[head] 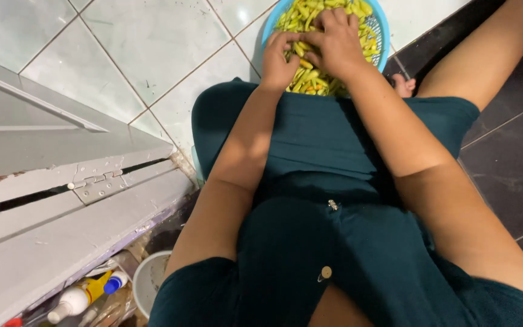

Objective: Picking the stems off green chilies and sorting them into a bowl while sitting on the floor.

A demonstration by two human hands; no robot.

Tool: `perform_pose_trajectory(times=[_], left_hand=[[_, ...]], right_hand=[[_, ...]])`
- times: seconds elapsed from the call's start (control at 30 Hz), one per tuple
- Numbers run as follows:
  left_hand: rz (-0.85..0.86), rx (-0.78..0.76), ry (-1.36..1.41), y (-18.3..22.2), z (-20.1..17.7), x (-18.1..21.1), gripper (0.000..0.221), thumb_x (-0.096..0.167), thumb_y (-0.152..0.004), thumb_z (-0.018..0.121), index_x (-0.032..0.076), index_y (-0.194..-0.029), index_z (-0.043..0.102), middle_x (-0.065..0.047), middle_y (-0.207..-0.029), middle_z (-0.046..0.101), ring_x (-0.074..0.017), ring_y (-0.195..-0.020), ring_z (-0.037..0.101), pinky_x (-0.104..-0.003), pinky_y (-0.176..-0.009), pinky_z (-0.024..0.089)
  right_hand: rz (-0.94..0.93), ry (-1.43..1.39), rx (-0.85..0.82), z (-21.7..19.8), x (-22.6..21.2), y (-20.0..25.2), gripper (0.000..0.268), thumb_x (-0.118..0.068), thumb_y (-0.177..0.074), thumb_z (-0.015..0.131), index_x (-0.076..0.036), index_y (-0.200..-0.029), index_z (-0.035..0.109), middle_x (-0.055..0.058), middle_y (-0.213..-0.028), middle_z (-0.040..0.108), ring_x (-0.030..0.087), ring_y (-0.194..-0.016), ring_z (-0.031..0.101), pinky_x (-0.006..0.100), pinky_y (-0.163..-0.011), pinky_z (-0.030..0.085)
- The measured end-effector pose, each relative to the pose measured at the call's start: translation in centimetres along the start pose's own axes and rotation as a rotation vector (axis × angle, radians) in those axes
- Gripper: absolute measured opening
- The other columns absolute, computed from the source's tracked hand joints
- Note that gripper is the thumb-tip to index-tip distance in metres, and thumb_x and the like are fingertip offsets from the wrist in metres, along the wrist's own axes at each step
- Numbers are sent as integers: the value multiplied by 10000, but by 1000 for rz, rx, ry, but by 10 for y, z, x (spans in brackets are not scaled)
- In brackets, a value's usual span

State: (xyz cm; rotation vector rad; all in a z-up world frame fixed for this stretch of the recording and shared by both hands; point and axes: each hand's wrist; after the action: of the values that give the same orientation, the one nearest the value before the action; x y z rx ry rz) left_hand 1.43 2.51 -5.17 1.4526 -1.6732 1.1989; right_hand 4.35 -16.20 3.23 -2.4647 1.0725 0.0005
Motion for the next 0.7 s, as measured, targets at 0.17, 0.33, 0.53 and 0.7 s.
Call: perform_pose_trajectory(times=[0.17, 0.33, 0.53, 0.7], left_hand=[[44, 124, 43, 0, 0, -8, 428, -115, -768, 620, 128, -1115, 676, -17, -1226, 584, -192, -984, 614, -285, -904, 553], [4, 251, 187, 0, 11, -30, 395, -80, -867, 597, 162, -1167, 681, 14, -1197, 596, -158, -968, 621, -264, -845, 556], [96, 411, 21, 10, -13, 31, 283, -60, -864, 620, 95, -1094, 673, -47, -1222, 595, -226, -1151, 621, -317, -1045, 515], [226, -8, 108, 33, -4, 64, 362, 58, -878, 793, 73, -1212, 655, -63, -1201, 660, -238, -1125, 676, -347, -1018, 561]], right_hand=[[40, -60, 181, -8, -33, 10, 403, -44, -785, 841, -115, -1181, 817, 121, -1257, 544, 310, -1140, 479, 446, -973, 333], [-8, 15, 123, -4, -53, 13, 308, -204, -811, 876, -113, -1095, 798, 63, -1066, 566, 271, -1002, 497, 425, -916, 372], [145, -128, 151, 4, -41, 24, 152, -102, -785, 809, -55, -898, 720, 112, -881, 655, 338, -828, 621, 443, -806, 494], [737, -1487, 225, 6, -8, 67, 150, 76, -963, 610, -54, -1039, 611, -2, -889, 595, 56, -729, 507, 174, -690, 426]])
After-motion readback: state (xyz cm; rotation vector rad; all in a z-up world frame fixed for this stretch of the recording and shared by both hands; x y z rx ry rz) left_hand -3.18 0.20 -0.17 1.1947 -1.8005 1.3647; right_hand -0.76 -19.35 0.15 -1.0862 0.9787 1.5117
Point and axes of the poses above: each hand's wrist, its own y-axis away from the middle knuckle, its own z-axis out of the palm, x = y × z
